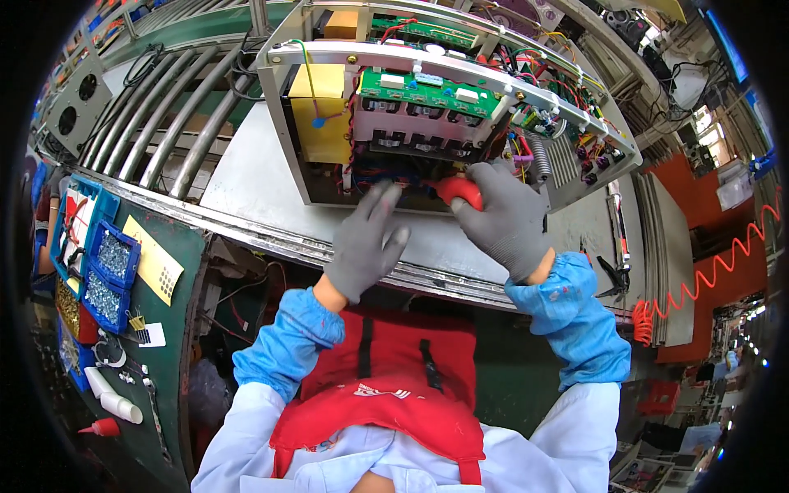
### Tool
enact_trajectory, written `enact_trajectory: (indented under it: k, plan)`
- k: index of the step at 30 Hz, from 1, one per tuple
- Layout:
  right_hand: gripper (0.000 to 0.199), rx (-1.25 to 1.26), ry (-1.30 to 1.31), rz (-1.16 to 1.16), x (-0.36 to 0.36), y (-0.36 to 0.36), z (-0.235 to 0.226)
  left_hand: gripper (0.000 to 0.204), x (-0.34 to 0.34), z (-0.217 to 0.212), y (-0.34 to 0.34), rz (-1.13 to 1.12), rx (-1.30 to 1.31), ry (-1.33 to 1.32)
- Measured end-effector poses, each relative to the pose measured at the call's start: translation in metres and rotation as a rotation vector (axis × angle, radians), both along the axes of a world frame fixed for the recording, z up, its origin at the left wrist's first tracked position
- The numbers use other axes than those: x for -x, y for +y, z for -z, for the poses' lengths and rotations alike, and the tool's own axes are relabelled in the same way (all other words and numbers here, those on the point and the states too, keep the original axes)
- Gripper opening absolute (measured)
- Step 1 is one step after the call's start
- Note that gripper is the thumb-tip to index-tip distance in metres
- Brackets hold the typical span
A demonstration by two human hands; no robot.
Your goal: Assembling, wiring, dusting, and sealing an industrial power inverter unit on an assembly line.
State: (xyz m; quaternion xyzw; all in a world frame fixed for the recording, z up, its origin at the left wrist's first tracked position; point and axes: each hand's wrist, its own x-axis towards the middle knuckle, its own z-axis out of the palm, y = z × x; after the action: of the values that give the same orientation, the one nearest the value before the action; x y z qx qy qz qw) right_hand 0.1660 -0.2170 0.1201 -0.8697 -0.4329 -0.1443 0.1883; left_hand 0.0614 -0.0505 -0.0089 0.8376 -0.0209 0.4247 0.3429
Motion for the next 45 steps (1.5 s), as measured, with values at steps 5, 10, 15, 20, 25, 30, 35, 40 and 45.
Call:
enact_trajectory:
  k: [5, 10, 15, 20, 25, 30, 35, 40, 45]
  plan:
    - [0.032, -0.014, -0.050, -0.008, -0.002, 0.000, 0.010, 0.066, -0.035, -0.024, 0.002, -0.147, -0.195, 0.864]
    - [0.034, -0.026, -0.094, -0.015, -0.008, 0.001, 0.014, 0.058, -0.040, -0.011, 0.014, -0.186, -0.217, 0.920]
    - [0.032, -0.034, -0.095, -0.037, -0.013, 0.005, 0.015, 0.051, -0.037, 0.005, 0.021, -0.216, -0.307, 0.816]
    - [0.035, 0.045, 0.022, 0.013, -0.014, 0.010, 0.013, 0.053, -0.029, 0.010, 0.014, -0.243, -0.317, 0.782]
    - [0.030, -0.003, -0.064, -0.042, -0.016, 0.015, 0.016, 0.055, -0.027, 0.015, 0.015, -0.242, -0.373, 0.650]
    - [0.031, -0.014, -0.065, -0.061, -0.017, 0.016, 0.019, 0.053, -0.025, 0.022, 0.014, -0.216, -0.367, 0.638]
    - [0.030, 0.009, -0.035, -0.046, -0.017, 0.018, 0.019, 0.055, -0.025, 0.029, 0.011, -0.231, -0.381, 0.624]
    - [0.029, 0.144, -0.109, -0.029, -0.012, 0.021, 0.009, 0.058, -0.020, 0.036, 0.009, -0.259, -0.362, 0.579]
    - [0.027, 0.220, -0.128, -0.009, -0.006, 0.028, 0.002, 0.059, -0.020, 0.043, 0.008, -0.274, -0.311, 0.558]
